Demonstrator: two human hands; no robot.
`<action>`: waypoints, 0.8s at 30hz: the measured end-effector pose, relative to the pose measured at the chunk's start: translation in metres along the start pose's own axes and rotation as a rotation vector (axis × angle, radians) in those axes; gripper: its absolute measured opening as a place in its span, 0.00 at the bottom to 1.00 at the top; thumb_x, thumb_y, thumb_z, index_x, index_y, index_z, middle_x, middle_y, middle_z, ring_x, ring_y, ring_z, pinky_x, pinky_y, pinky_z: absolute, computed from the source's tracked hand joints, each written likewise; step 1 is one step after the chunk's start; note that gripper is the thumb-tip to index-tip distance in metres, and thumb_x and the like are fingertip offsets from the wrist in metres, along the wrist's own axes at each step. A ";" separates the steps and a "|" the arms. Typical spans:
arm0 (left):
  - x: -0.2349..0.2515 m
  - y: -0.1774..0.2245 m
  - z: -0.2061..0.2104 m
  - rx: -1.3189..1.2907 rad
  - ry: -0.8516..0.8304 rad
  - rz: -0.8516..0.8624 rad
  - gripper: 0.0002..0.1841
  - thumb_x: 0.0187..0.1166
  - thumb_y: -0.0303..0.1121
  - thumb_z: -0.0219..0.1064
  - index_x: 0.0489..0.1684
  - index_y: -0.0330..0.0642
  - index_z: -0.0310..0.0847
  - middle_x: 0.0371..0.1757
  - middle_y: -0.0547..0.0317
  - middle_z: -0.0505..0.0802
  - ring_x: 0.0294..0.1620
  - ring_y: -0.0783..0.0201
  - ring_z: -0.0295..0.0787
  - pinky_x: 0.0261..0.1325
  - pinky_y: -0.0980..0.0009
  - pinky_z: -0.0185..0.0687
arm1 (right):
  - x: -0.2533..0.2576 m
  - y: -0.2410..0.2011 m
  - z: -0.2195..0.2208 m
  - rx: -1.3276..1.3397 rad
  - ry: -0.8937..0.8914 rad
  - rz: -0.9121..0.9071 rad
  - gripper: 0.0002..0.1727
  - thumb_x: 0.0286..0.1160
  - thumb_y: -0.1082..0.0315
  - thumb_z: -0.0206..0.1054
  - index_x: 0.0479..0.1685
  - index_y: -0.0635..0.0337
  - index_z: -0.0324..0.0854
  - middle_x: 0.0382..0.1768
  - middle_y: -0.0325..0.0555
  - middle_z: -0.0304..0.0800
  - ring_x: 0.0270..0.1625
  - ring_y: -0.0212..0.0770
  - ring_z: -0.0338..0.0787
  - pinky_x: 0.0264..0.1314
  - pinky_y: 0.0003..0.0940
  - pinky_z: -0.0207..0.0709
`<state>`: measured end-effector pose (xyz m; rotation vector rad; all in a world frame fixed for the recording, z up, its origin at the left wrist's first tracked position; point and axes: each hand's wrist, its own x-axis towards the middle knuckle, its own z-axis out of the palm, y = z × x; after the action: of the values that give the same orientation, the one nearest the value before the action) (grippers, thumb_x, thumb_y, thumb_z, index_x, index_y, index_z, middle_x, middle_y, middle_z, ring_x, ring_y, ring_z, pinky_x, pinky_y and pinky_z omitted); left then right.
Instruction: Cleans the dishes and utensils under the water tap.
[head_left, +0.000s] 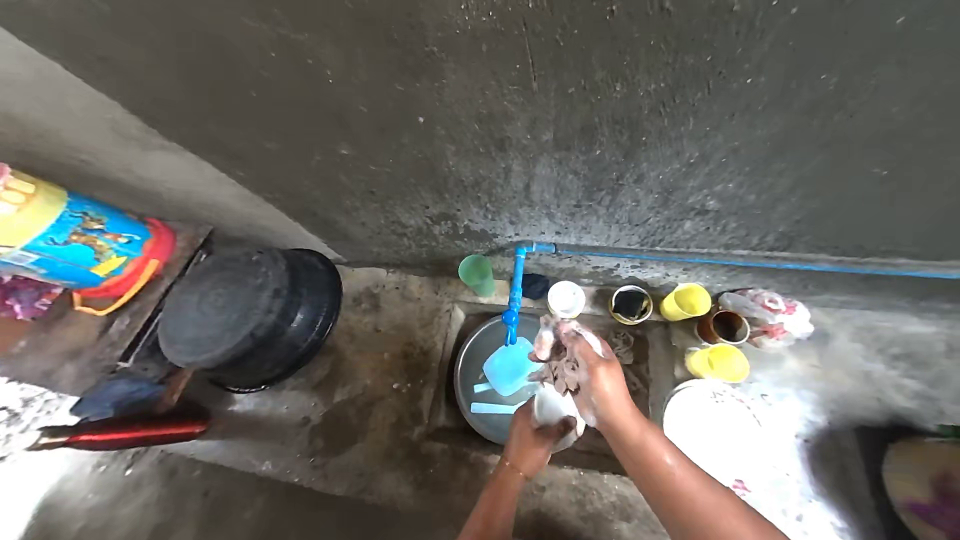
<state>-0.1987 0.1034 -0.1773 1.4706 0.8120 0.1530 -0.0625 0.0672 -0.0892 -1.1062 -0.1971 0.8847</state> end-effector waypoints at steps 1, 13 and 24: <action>-0.001 0.001 -0.002 -0.036 0.035 -0.009 0.24 0.63 0.31 0.81 0.58 0.29 0.82 0.47 0.53 0.95 0.49 0.71 0.93 0.61 0.71 0.88 | -0.008 -0.001 0.002 0.002 -0.039 -0.039 0.20 0.90 0.64 0.45 0.70 0.66 0.69 0.45 0.43 0.89 0.44 0.38 0.92 0.47 0.39 0.90; -0.017 0.029 -0.009 -0.131 0.097 0.241 0.19 0.62 0.23 0.77 0.52 0.29 0.85 0.43 0.58 0.97 0.45 0.72 0.95 0.55 0.73 0.92 | 0.008 0.055 -0.049 -0.668 -0.222 -0.289 0.13 0.77 0.73 0.64 0.53 0.68 0.91 0.58 0.52 0.94 0.67 0.40 0.90 0.75 0.38 0.81; -0.013 0.056 0.011 -0.578 0.604 0.187 0.15 0.89 0.30 0.48 0.56 0.33 0.80 0.43 0.64 0.93 0.45 0.76 0.91 0.54 0.74 0.90 | -0.021 0.090 -0.046 -0.216 0.188 0.076 0.28 0.92 0.58 0.46 0.78 0.72 0.70 0.75 0.55 0.80 0.73 0.33 0.81 0.76 0.32 0.75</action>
<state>-0.1810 0.0948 -0.1218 0.9416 0.9977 0.9296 -0.0975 0.0348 -0.1805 -1.3980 -0.0967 0.8351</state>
